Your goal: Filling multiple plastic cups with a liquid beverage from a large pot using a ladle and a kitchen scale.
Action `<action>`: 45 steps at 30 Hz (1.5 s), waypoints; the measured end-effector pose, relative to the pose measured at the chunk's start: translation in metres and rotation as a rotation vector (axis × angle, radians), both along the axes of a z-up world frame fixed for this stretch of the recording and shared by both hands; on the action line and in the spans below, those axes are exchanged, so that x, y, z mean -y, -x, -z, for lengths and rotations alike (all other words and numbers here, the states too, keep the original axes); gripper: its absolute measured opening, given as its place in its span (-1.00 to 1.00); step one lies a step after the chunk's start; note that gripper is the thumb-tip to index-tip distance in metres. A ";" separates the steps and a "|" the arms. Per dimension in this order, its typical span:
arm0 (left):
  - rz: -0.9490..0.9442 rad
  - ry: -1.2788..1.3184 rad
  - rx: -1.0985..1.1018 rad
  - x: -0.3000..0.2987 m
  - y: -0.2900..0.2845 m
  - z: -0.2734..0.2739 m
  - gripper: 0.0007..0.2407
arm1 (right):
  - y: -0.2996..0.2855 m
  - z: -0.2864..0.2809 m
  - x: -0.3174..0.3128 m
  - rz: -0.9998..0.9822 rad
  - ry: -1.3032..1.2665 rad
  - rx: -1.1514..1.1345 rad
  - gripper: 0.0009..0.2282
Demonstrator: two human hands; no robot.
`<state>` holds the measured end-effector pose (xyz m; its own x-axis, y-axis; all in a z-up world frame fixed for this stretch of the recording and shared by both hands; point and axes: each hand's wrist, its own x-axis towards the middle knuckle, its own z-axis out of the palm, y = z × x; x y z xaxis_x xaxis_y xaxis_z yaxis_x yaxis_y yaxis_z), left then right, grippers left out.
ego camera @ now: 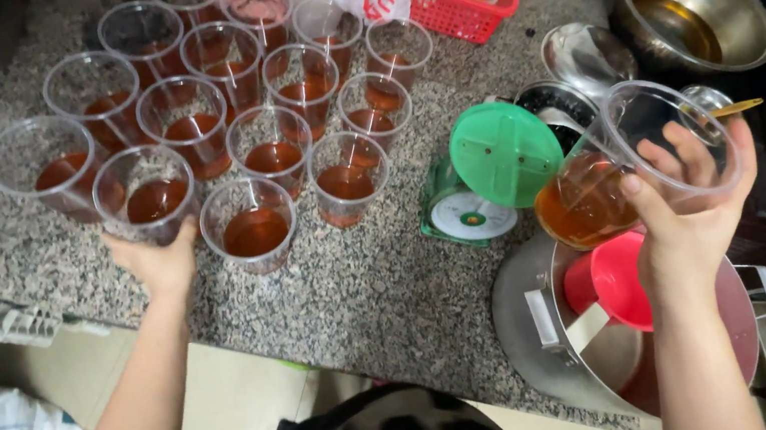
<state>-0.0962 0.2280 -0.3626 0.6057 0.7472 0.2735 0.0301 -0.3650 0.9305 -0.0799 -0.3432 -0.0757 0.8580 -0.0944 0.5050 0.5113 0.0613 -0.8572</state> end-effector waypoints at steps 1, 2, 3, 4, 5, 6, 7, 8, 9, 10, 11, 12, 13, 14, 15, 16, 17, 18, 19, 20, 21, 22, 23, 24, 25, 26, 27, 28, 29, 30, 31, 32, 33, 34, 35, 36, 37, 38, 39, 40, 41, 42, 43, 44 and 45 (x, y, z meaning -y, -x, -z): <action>-0.095 0.098 -0.252 0.004 0.002 0.015 0.08 | 0.000 0.002 0.000 0.013 -0.011 -0.004 -0.16; -0.186 0.202 -0.504 0.011 0.003 0.031 0.06 | -0.001 0.003 0.002 0.027 -0.017 -0.007 -0.15; -0.189 0.209 -0.513 0.029 0.016 0.022 0.06 | -0.001 0.002 0.002 0.024 -0.009 -0.016 -0.15; 0.056 0.228 -0.456 0.045 0.025 0.013 0.06 | -0.002 0.002 0.001 0.020 -0.041 -0.021 -0.15; 0.300 0.244 -0.394 0.062 0.035 0.002 0.07 | -0.003 0.003 0.001 0.017 -0.072 -0.026 -0.16; 0.304 0.246 -0.399 0.075 0.041 -0.024 0.07 | -0.003 0.002 0.001 0.022 -0.071 -0.031 -0.16; 0.383 0.202 -0.232 0.088 0.047 -0.050 0.09 | -0.004 0.002 0.002 0.015 -0.079 -0.030 -0.15; 0.461 0.156 -0.065 0.101 0.053 -0.077 0.11 | -0.003 0.002 0.002 0.010 -0.089 -0.030 -0.15; 0.466 0.157 -0.071 0.103 0.050 -0.085 0.11 | -0.001 0.001 0.002 0.016 -0.090 -0.036 -0.15; 0.442 0.109 -0.036 0.104 0.046 -0.094 0.08 | 0.000 0.000 0.002 0.014 -0.090 -0.028 -0.15; 0.417 0.061 -0.001 0.107 0.042 -0.102 0.06 | 0.001 -0.001 0.002 0.011 -0.091 -0.019 -0.16; 0.423 0.062 -0.003 0.103 0.039 -0.101 0.06 | 0.002 0.001 0.004 0.018 -0.090 -0.022 -0.16; 0.424 0.078 -0.016 0.099 0.036 -0.099 0.02 | 0.003 0.002 0.007 0.013 -0.097 -0.014 -0.16; 0.422 0.097 -0.028 0.096 0.034 -0.097 -0.01 | 0.003 0.003 0.011 0.006 -0.102 -0.007 -0.16; 0.426 0.101 -0.030 0.095 0.037 -0.102 -0.01 | 0.005 0.004 0.015 0.011 -0.099 -0.009 -0.16; 0.438 0.067 -0.067 0.092 0.040 -0.107 -0.02 | 0.006 0.006 0.019 0.011 -0.114 -0.001 -0.17; 0.451 0.032 -0.104 0.090 0.042 -0.112 -0.04 | 0.007 0.008 0.023 0.012 -0.129 0.008 -0.17; 0.458 0.029 -0.100 0.091 0.043 -0.131 -0.04 | 0.010 0.007 0.027 0.019 -0.131 0.012 -0.17; 0.503 -0.008 -0.105 0.092 0.045 -0.150 -0.04 | 0.013 0.005 0.031 0.031 -0.140 0.007 -0.17; 0.551 -0.047 -0.111 0.093 0.045 -0.170 -0.04 | 0.017 0.004 0.035 0.048 -0.150 0.001 -0.17; 0.563 -0.051 -0.110 0.098 0.043 -0.197 -0.04 | 0.019 0.004 0.038 0.060 -0.153 0.004 -0.17; 0.632 -0.086 -0.125 0.103 0.041 -0.224 -0.04 | 0.021 0.004 0.040 0.062 -0.168 0.013 -0.16; 0.700 -0.122 -0.140 0.109 0.040 -0.251 -0.03 | 0.024 0.004 0.043 0.063 -0.183 0.022 -0.16; 0.712 -0.127 -0.139 0.120 0.031 -0.264 -0.03 | 0.027 0.004 0.045 0.075 -0.186 0.025 -0.16; 0.777 -0.138 -0.131 0.131 0.022 -0.277 -0.01 | 0.030 0.004 0.047 0.080 -0.207 0.020 -0.15; 0.842 -0.149 -0.121 0.142 0.012 -0.290 0.00 | 0.031 0.004 0.048 0.084 -0.227 0.017 -0.15; 0.854 -0.154 -0.118 0.157 -0.003 -0.295 0.00 | 0.031 0.004 0.050 0.096 -0.230 0.023 -0.15; 0.928 -0.135 -0.044 0.172 -0.016 -0.298 0.00 | 0.033 0.004 0.053 0.099 -0.233 0.016 -0.12; 1.001 -0.114 0.031 0.188 -0.029 -0.301 0.01 | 0.035 0.004 0.056 0.103 -0.237 0.009 -0.10; 1.009 -0.113 0.032 0.204 -0.046 -0.297 0.01 | 0.037 0.003 0.057 0.111 -0.237 0.011 -0.10; 1.058 -0.092 0.092 0.219 -0.062 -0.292 0.00 | 0.039 0.002 0.058 0.114 -0.225 0.005 -0.10; 1.106 -0.070 0.156 0.236 -0.079 -0.288 -0.01 | 0.040 0.001 0.060 0.116 -0.212 0.002 -0.09; 1.113 -0.068 0.159 0.250 -0.090 -0.282 -0.01 | 0.042 0.001 0.062 0.123 -0.210 0.005 -0.09; 1.105 -0.080 0.181 0.264 -0.102 -0.277 -0.01 | 0.042 0.001 0.063 0.130 -0.183 0.013 -0.10; 1.097 -0.092 0.202 0.278 -0.113 -0.271 -0.02 | 0.043 0.001 0.065 0.137 -0.156 0.020 -0.11; 1.102 -0.090 0.205 0.289 -0.124 -0.261 -0.02 | 0.043 0.000 0.066 0.142 -0.154 0.023 -0.11; 1.076 -0.101 0.233 0.301 -0.134 -0.250 -0.02 | 0.044 -0.002 0.067 0.145 -0.164 0.020 -0.09; 1.051 -0.112 0.259 0.312 -0.145 -0.240 -0.02 | 0.045 -0.003 0.067 0.149 -0.175 0.017 -0.07; 1.057 -0.111 0.262 0.319 -0.148 -0.238 -0.02 | 0.044 -0.005 0.068 0.154 -0.174 0.019 -0.07; 1.048 -0.082 0.272 0.326 -0.150 -0.235 -0.01 | 0.045 -0.007 0.068 0.152 -0.191 0.017 -0.07; 1.040 -0.053 0.281 0.332 -0.152 -0.232 -0.01 | 0.045 -0.009 0.067 0.150 -0.208 0.014 -0.06; 1.045 -0.050 0.280 0.335 -0.151 -0.230 -0.01 | 0.045 -0.008 0.070 0.155 -0.206 0.012 -0.06; 1.047 -0.047 0.261 0.338 -0.151 -0.229 -0.01 | 0.045 -0.006 0.073 0.147 -0.201 0.024 -0.06; 1.049 -0.045 0.244 0.340 -0.151 -0.227 0.00 | 0.044 -0.005 0.075 0.138 -0.197 0.038 -0.06; 1.053 -0.044 0.243 0.342 -0.151 -0.228 0.00 | 0.045 -0.006 0.075 0.142 -0.197 0.038 -0.06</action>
<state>0.0548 -0.1136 -0.1347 0.8636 -0.1302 0.4870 -0.5019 -0.1323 0.8547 -0.1247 -0.4185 -0.0701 0.8099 -0.3125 0.4964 0.5581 0.1501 -0.8161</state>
